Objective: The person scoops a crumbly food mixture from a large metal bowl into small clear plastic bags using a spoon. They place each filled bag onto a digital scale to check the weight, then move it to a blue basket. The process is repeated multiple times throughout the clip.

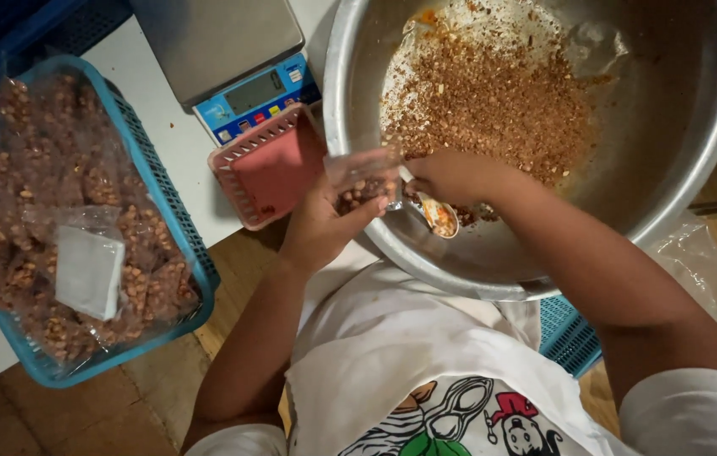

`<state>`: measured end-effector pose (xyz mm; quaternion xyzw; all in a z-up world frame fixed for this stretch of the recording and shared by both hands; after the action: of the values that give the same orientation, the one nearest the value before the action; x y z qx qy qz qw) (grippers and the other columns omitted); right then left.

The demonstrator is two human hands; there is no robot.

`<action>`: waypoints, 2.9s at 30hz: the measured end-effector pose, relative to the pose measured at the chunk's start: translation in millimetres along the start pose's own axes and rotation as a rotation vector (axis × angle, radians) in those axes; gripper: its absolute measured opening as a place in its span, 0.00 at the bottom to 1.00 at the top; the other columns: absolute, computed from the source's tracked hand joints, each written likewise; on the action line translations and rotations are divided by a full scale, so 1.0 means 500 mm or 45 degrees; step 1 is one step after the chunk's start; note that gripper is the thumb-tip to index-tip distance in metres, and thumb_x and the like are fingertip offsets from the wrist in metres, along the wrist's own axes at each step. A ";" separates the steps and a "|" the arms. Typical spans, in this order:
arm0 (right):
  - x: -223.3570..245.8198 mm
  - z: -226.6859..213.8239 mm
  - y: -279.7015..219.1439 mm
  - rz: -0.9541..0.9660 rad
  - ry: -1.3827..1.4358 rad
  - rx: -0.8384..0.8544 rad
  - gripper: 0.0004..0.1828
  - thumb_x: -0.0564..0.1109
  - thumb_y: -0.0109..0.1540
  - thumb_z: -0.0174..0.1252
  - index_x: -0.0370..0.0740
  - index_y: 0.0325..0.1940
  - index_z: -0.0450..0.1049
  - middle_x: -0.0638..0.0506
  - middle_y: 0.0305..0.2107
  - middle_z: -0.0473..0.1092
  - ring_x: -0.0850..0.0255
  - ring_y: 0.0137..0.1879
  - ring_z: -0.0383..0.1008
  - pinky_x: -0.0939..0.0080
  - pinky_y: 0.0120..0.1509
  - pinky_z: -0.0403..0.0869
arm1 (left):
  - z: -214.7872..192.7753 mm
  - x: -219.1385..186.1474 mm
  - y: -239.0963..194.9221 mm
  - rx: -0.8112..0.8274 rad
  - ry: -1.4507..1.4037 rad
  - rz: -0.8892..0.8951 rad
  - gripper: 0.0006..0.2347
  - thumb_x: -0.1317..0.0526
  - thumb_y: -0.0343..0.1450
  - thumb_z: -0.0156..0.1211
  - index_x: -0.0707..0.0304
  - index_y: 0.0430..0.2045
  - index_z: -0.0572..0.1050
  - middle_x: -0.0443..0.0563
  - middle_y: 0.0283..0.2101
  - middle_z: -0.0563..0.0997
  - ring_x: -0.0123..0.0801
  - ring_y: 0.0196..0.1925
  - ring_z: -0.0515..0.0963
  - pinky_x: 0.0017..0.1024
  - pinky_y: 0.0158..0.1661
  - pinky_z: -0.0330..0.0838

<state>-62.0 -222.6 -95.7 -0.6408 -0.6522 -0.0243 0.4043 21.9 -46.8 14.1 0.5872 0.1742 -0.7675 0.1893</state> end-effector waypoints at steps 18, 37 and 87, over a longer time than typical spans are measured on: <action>-0.005 0.005 -0.005 0.160 -0.402 -0.145 0.15 0.55 0.65 0.51 0.44 0.39 0.76 0.42 0.28 0.78 0.43 0.39 0.82 0.42 0.43 0.80 | 0.009 0.044 -0.001 0.046 -0.056 0.103 0.23 0.71 0.71 0.67 0.63 0.63 0.70 0.55 0.52 0.82 0.24 0.49 0.81 0.27 0.50 0.80; -0.030 -0.073 -0.059 -0.186 1.038 -0.237 0.13 0.41 0.71 0.52 0.28 0.39 0.76 0.41 0.24 0.76 0.61 0.23 0.72 0.62 0.28 0.70 | 0.002 0.025 -0.024 -0.015 -0.060 0.072 0.22 0.74 0.69 0.66 0.65 0.60 0.73 0.59 0.51 0.83 0.32 0.51 0.82 0.33 0.51 0.80; 0.027 0.020 0.034 0.068 -0.016 -0.209 0.19 0.53 0.61 0.55 0.32 0.33 0.79 0.31 0.28 0.77 0.32 0.39 0.80 0.32 0.44 0.77 | 0.019 0.076 0.060 -0.050 -0.497 0.143 0.09 0.61 0.79 0.55 0.65 0.50 0.74 0.54 0.43 0.84 0.28 0.45 0.84 0.26 0.48 0.79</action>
<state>-50.2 -203.0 -103.1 -0.6892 -0.6330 -0.0629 0.3470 20.0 -80.7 -21.6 0.4322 0.1160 -0.8514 0.2734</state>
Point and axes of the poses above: each hand's wrist, its own y-axis towards the middle knuckle, its own z-axis out of the palm, x = y × z, the point moved 5 cm from there along y, towards the middle knuckle
